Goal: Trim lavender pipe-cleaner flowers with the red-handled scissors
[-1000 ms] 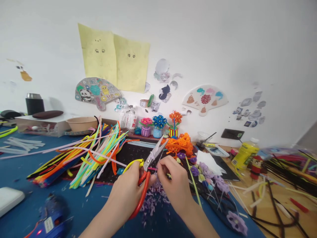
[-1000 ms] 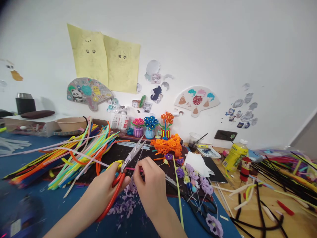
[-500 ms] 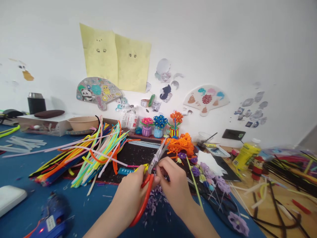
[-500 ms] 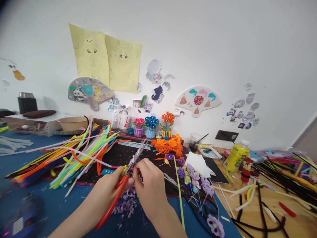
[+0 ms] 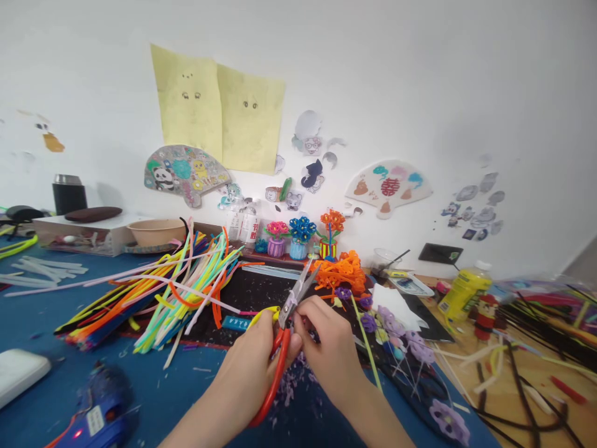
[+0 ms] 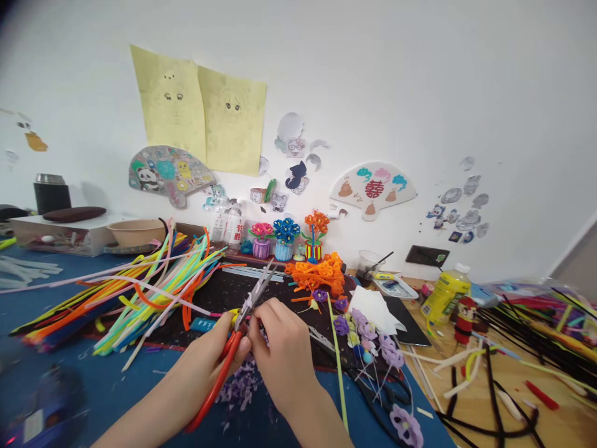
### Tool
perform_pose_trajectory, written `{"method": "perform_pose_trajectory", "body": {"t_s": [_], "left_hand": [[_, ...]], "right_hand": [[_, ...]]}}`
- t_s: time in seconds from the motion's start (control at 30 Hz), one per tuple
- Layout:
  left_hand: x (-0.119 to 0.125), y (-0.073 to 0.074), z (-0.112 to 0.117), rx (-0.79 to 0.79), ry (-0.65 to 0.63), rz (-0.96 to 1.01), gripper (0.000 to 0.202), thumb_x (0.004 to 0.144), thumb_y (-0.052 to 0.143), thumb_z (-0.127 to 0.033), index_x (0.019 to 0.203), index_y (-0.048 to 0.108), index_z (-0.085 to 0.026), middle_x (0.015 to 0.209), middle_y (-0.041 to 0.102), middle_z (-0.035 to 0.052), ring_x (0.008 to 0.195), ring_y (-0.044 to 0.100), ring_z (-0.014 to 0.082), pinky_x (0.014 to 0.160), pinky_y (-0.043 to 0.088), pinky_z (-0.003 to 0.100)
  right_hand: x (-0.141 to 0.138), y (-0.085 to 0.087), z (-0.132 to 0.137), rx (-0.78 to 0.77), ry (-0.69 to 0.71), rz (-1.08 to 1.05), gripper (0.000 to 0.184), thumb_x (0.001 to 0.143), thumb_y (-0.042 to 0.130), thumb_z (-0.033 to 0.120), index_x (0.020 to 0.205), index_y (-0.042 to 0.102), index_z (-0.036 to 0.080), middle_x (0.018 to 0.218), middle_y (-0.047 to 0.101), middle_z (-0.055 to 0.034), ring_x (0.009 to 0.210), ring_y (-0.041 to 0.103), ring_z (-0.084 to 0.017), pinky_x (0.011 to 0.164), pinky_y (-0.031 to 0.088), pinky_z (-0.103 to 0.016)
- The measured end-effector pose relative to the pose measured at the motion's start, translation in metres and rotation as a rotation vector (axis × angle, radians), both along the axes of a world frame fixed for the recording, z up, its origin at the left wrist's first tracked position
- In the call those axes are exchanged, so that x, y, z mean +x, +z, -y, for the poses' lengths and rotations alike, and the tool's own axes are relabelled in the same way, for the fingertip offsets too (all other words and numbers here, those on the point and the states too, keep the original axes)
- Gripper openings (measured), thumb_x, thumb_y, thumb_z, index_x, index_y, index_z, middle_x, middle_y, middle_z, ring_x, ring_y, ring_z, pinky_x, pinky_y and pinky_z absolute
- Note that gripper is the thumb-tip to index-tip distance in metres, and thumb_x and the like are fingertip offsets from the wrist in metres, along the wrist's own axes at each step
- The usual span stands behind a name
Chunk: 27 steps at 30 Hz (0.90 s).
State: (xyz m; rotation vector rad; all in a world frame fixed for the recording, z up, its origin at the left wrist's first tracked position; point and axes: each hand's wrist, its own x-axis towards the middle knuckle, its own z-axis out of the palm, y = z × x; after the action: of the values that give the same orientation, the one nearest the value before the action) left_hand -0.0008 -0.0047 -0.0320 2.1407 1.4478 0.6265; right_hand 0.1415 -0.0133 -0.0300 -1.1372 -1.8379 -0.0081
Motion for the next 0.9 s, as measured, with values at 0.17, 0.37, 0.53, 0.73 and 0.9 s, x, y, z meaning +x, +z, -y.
{"method": "perform_pose_trajectory", "body": {"t_s": [0.17, 0.37, 0.53, 0.73, 0.9], "left_hand": [[-0.002, -0.002, -0.002, 0.024, -0.017, 0.098, 0.028, 0.087, 0.030, -0.050, 0.084, 0.036, -0.024, 0.076, 0.061, 0.0042, 0.070, 0.058, 0.0212, 0.061, 0.039, 0.030], [0.000, -0.007, -0.008, 0.019, -0.008, 0.146, 0.024, 0.086, 0.031, -0.046, 0.082, 0.037, -0.024, 0.073, 0.059, 0.0031, 0.064, 0.055, 0.0189, 0.060, 0.037, 0.029], [0.001, -0.006, -0.008, 0.006, 0.002, 0.112, 0.025, 0.084, 0.031, -0.048, 0.078, 0.035, -0.024, 0.070, 0.058, 0.0037, 0.060, 0.052, 0.0184, 0.057, 0.035, 0.029], [0.001, 0.000, -0.007, -0.010, 0.015, 0.072, 0.023, 0.084, 0.037, -0.043, 0.073, 0.038, -0.023, 0.064, 0.059, 0.0035, 0.057, 0.053, 0.0184, 0.057, 0.037, 0.028], [0.000, 0.004, -0.008, 0.016, 0.039, 0.028, 0.021, 0.083, 0.041, -0.040, 0.070, 0.038, -0.024, 0.058, 0.055, 0.0006, 0.053, 0.050, 0.0176, 0.054, 0.034, 0.027]], "right_hand": [[-0.001, 0.001, 0.001, 0.007, 0.030, 0.045, 0.020, 0.089, 0.046, 0.016, 0.070, 0.050, 0.019, 0.070, 0.054, -0.0007, 0.064, 0.049, -0.015, 0.059, 0.036, -0.024], [0.000, -0.002, 0.000, 0.015, 0.031, 0.083, 0.024, 0.094, 0.043, 0.025, 0.071, 0.049, 0.019, 0.071, 0.054, -0.0015, 0.064, 0.049, -0.015, 0.059, 0.035, -0.025], [0.000, -0.004, 0.000, 0.035, 0.013, 0.128, 0.027, 0.095, 0.040, 0.028, 0.072, 0.049, 0.019, 0.072, 0.055, -0.0021, 0.065, 0.050, -0.016, 0.059, 0.033, -0.026], [0.001, -0.006, -0.002, 0.083, -0.002, 0.178, 0.028, 0.096, 0.039, 0.027, 0.071, 0.050, 0.019, 0.073, 0.057, -0.0030, 0.066, 0.050, -0.017, 0.060, 0.034, -0.027], [0.002, -0.006, -0.003, 0.093, -0.025, 0.199, 0.026, 0.094, 0.042, 0.026, 0.071, 0.051, 0.018, 0.073, 0.058, -0.0030, 0.066, 0.050, -0.017, 0.061, 0.034, -0.028]]}}
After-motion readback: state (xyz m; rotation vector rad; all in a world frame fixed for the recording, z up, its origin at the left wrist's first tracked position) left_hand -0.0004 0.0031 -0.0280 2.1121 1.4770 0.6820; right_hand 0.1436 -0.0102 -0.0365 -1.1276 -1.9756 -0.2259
